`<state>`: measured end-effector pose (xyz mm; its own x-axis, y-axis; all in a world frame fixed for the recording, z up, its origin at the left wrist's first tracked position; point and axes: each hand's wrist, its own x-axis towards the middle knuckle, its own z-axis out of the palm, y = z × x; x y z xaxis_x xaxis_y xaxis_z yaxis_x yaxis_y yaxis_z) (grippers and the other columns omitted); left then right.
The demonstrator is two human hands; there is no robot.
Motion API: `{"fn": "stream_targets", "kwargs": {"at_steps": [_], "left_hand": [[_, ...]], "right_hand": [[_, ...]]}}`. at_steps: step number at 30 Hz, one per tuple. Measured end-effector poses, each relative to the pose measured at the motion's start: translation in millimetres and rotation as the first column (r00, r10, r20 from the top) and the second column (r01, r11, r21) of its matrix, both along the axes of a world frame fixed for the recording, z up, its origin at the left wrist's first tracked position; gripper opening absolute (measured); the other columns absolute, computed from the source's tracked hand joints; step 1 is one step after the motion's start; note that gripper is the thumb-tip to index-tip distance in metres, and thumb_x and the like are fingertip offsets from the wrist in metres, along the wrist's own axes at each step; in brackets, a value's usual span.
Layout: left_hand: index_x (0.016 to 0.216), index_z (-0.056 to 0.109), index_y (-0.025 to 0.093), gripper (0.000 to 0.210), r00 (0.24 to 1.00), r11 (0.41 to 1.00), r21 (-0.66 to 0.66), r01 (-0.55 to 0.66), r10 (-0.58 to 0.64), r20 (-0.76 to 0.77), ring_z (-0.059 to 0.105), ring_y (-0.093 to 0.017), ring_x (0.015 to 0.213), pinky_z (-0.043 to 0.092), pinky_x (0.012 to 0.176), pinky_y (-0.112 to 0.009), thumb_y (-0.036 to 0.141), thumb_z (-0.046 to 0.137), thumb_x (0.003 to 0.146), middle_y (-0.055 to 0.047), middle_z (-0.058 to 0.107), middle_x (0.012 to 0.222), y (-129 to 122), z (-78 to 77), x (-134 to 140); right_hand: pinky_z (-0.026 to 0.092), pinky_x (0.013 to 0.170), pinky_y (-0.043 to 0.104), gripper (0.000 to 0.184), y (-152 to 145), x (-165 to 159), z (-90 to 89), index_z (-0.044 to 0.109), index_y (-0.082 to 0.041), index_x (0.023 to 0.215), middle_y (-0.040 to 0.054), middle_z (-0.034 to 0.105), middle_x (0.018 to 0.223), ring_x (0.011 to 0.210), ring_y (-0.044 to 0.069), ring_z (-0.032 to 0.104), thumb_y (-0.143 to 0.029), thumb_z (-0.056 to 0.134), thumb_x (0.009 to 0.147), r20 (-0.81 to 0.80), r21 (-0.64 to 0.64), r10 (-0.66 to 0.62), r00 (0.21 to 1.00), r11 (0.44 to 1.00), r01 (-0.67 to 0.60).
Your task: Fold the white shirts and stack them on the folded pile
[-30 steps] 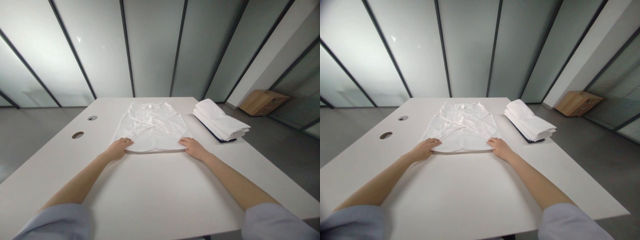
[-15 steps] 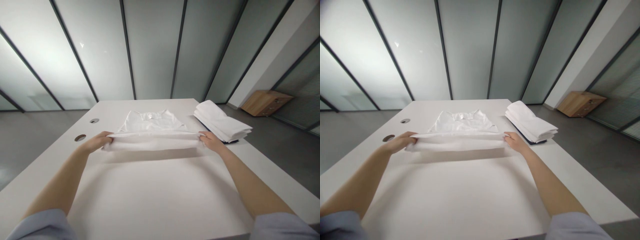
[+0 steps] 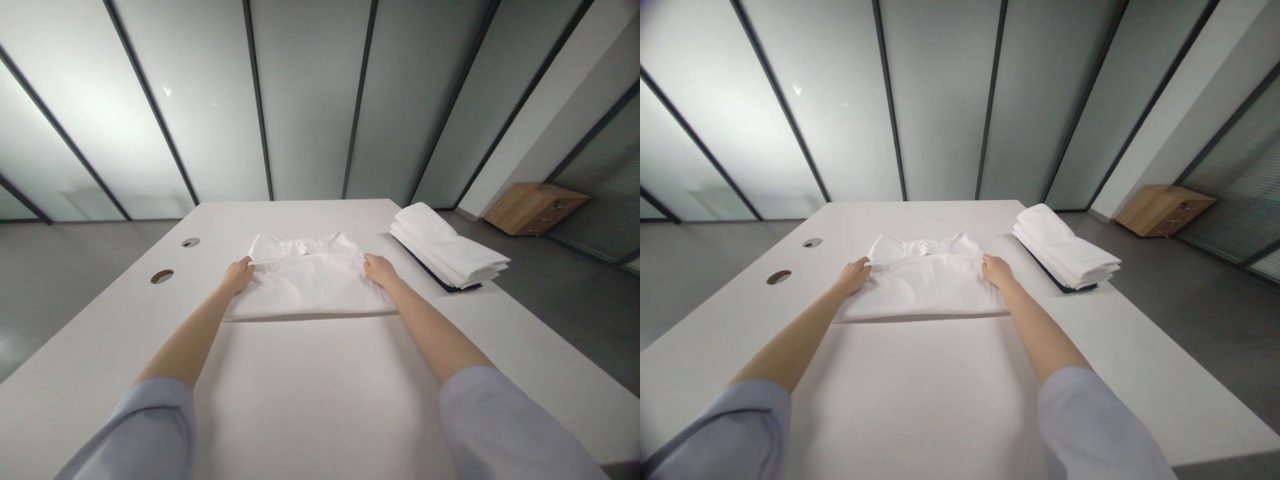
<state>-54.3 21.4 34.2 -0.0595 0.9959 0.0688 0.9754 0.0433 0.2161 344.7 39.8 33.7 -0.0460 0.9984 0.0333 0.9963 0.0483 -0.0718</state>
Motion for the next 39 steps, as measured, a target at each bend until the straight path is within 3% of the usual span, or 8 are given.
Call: {"fn": "stream_targets", "kwargs": {"at_steps": [5,10,14,25,30,34,36,39], "left_hand": [[0.101,0.067,0.019,0.036,0.995,0.995,-0.020,0.095,-0.095,-0.022,0.063,-0.028,0.105,0.046,0.089,-0.034,0.029,0.038,0.081,-0.011,0.072,0.105,-18.5,8.0,-13.9],[0.074,0.065,0.018,0.030,0.907,0.953,-0.090,0.289,-0.242,0.345,0.064,-0.023,0.074,0.049,0.067,-0.030,0.037,0.042,0.071,-0.003,0.069,0.072,-28.7,24.7,-37.9],[0.070,0.059,0.017,0.031,0.850,0.978,0.022,0.209,-0.192,0.490,0.055,-0.017,0.059,0.043,0.053,-0.025,0.043,0.042,0.067,0.001,0.059,0.059,-19.7,36.5,-48.3],[0.097,0.068,0.016,0.035,0.997,0.997,0.015,-0.073,0.073,-0.006,0.064,-0.028,0.100,0.048,0.082,-0.032,0.032,0.044,0.078,-0.012,0.071,0.102,59.7,34.4,-37.8],[0.108,0.065,0.017,0.037,0.979,0.980,-0.012,-0.198,0.198,0.043,0.061,-0.031,0.109,0.048,0.088,-0.038,0.034,0.048,0.081,-0.015,0.067,0.113,62.8,15.6,-30.2],[0.127,0.052,0.015,0.046,0.900,0.862,0.269,-0.430,0.384,0.207,0.051,-0.033,0.120,0.045,0.094,-0.047,0.034,0.043,0.086,-0.018,0.058,0.127,52.2,13.1,-16.7],[0.132,0.047,0.014,0.047,0.910,0.812,0.413,-0.413,0.347,0.227,0.044,-0.031,0.128,0.041,0.100,-0.047,0.029,0.038,0.088,-0.018,0.051,0.135,47.7,15.9,3.3],[0.130,0.050,0.017,0.044,0.991,0.948,0.301,-0.104,0.072,0.117,0.044,-0.028,0.127,0.039,0.103,-0.044,0.032,0.034,0.092,-0.014,0.052,0.134,44.1,17.0,52.2]], "right_hand": [[0.040,0.068,0.028,0.030,-32.4,11.6,3.6,0.067,-0.019,0.098,0.0119,0.072,0.096,0.086,0.023,0.065,-0.021,0.038,0.090,0.074,0.012,0.048,0.996,0.999,-0.049],[0.036,0.062,0.025,0.027,-49.2,30.8,14.0,0.067,-0.020,0.084,0.0090,0.073,0.089,0.079,0.020,0.063,-0.019,0.040,0.085,0.018,-0.035,0.116,0.993,0.993,-0.116],[0.036,0.065,0.025,0.029,-32.5,40.7,26.1,0.068,-0.017,0.089,0.0109,0.072,0.093,0.084,0.020,0.063,-0.021,0.039,0.086,-0.030,0.071,0.116,0.993,0.991,-0.113],[0.043,0.075,0.029,0.033,54.5,21.0,42.3,0.067,-0.018,0.109,0.0141,0.069,0.109,0.098,0.024,0.063,-0.027,0.042,0.089,0.074,0.098,-0.051,0.996,0.994,0.044],[0.044,0.079,0.030,0.032,67.4,21.5,16.9,0.068,-0.016,0.107,0.0162,0.069,0.109,0.102,0.025,0.063,-0.026,0.047,0.086,-0.006,0.048,-0.154,0.988,0.987,0.154],[0.044,0.086,0.034,0.044,67.5,21.2,-1.1,0.057,-0.012,0.125,0.0183,0.063,0.120,0.109,0.028,0.059,-0.031,0.042,0.089,-0.184,0.094,-0.269,0.945,0.953,0.289],[0.042,0.093,0.040,0.055,65.7,10.2,-1.3,0.044,-0.009,0.137,0.0214,0.055,0.131,0.118,0.031,0.053,-0.036,0.043,0.089,-0.228,0.169,-0.270,0.935,0.935,0.312],[0.034,0.103,0.046,0.059,60.1,-26.9,4.4,0.037,-0.009,0.142,0.0210,0.043,0.143,0.130,0.034,0.041,-0.039,0.040,0.092,-0.191,0.241,-0.113,0.975,0.958,0.158]]}}
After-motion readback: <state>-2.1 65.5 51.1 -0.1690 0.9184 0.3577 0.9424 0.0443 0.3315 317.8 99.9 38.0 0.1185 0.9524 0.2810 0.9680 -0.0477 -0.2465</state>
